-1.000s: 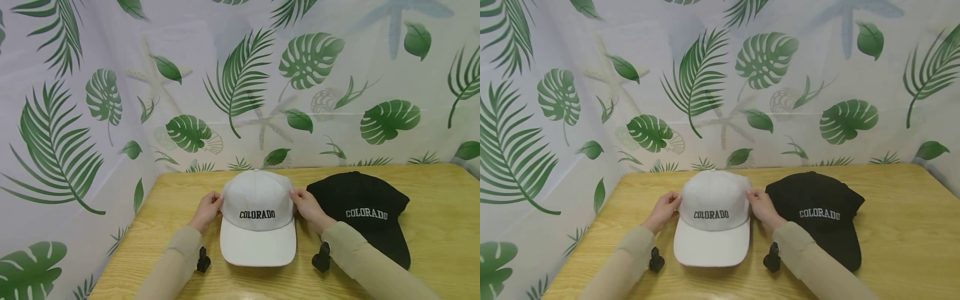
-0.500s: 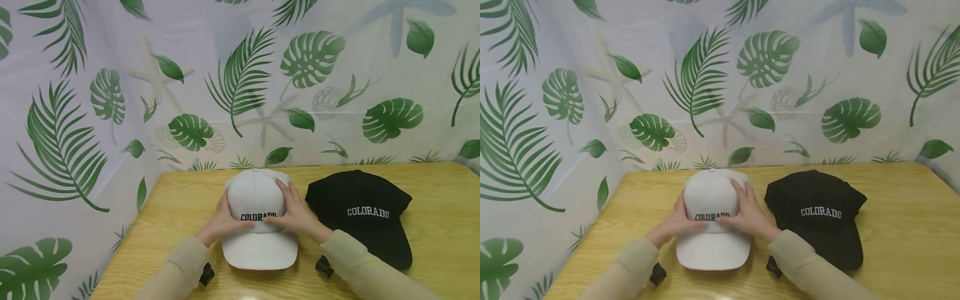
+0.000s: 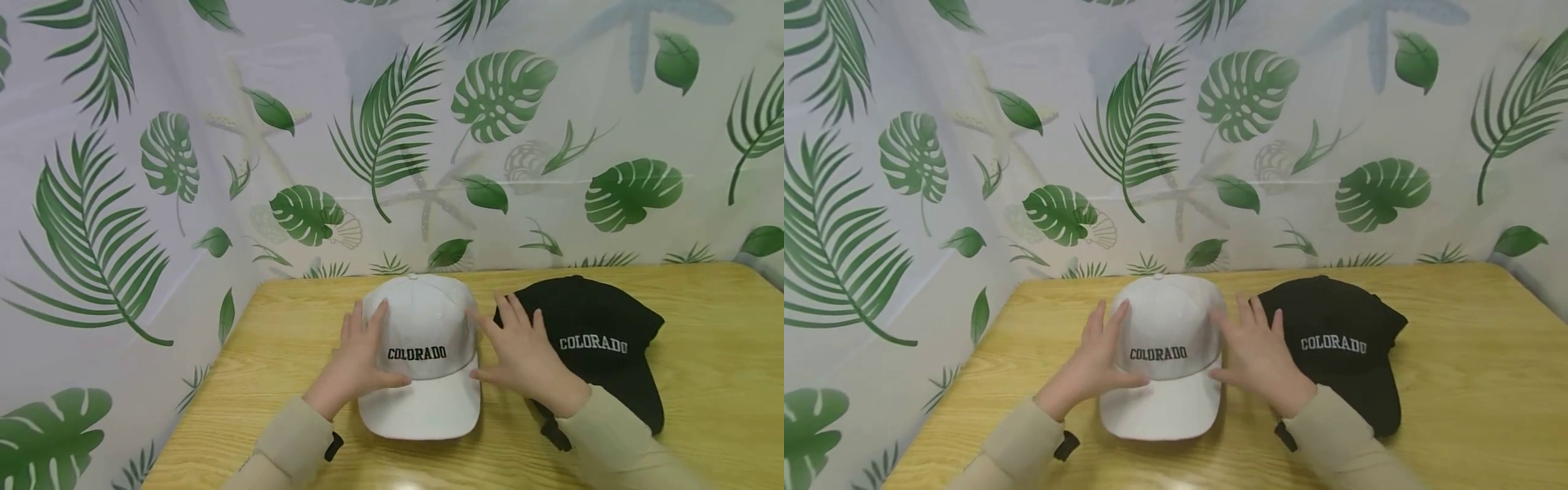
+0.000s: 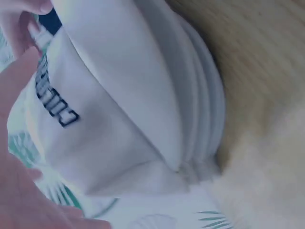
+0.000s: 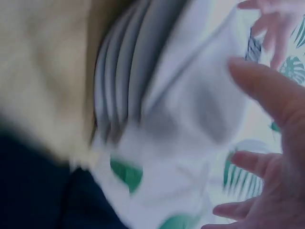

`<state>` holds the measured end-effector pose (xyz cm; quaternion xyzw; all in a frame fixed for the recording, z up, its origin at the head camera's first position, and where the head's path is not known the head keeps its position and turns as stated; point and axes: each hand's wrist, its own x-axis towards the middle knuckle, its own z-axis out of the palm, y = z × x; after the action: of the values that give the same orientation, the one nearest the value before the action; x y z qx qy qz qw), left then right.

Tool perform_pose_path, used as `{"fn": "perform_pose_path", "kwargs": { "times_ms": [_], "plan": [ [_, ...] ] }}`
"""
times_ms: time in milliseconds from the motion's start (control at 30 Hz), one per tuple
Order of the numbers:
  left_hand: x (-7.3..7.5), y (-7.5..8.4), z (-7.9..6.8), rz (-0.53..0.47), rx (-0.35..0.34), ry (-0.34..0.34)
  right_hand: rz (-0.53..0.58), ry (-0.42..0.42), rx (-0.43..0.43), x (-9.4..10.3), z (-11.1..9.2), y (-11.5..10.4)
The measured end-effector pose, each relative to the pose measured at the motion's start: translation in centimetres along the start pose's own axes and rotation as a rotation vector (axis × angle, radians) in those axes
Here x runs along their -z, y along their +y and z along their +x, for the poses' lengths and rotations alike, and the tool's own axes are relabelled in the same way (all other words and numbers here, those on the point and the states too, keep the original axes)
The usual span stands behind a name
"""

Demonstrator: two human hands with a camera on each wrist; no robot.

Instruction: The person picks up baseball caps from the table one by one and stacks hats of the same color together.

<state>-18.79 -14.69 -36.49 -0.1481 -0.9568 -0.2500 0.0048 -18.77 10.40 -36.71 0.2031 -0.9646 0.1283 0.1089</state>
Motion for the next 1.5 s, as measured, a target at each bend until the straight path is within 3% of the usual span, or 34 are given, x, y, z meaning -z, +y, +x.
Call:
{"fn": "perform_pose_path", "kwargs": {
  "times_ms": [200,333,467,900,1233,1400,1500],
  "plan": [
    [0.0,1.6,1.3,0.205,-0.132,0.043,-0.172,-0.025,-0.089,2.7,0.1,4.5],
    [-0.2,2.4,2.7,0.276,-0.157,0.043,-0.214,-0.096,-0.145,2.6,0.2,7.0],
    [-0.7,2.8,3.3,0.311,-0.146,-0.004,-0.220,-0.164,-0.156,2.0,-0.5,8.2],
    [-1.0,2.9,4.2,0.249,-0.126,-0.003,-0.190,-0.187,-0.140,2.2,-0.2,9.0],
    [-1.2,2.2,5.4,0.260,-0.135,0.025,-0.163,-0.192,-0.123,2.0,0.6,9.6],
    [-0.5,2.5,5.0,0.331,-0.195,-0.033,-0.054,-0.203,-0.136,3.4,-0.1,8.7],
    [0.5,3.6,3.9,0.366,-0.236,-0.080,0.010,-0.145,-0.099,4.6,-1.1,6.8]
  ]
}}
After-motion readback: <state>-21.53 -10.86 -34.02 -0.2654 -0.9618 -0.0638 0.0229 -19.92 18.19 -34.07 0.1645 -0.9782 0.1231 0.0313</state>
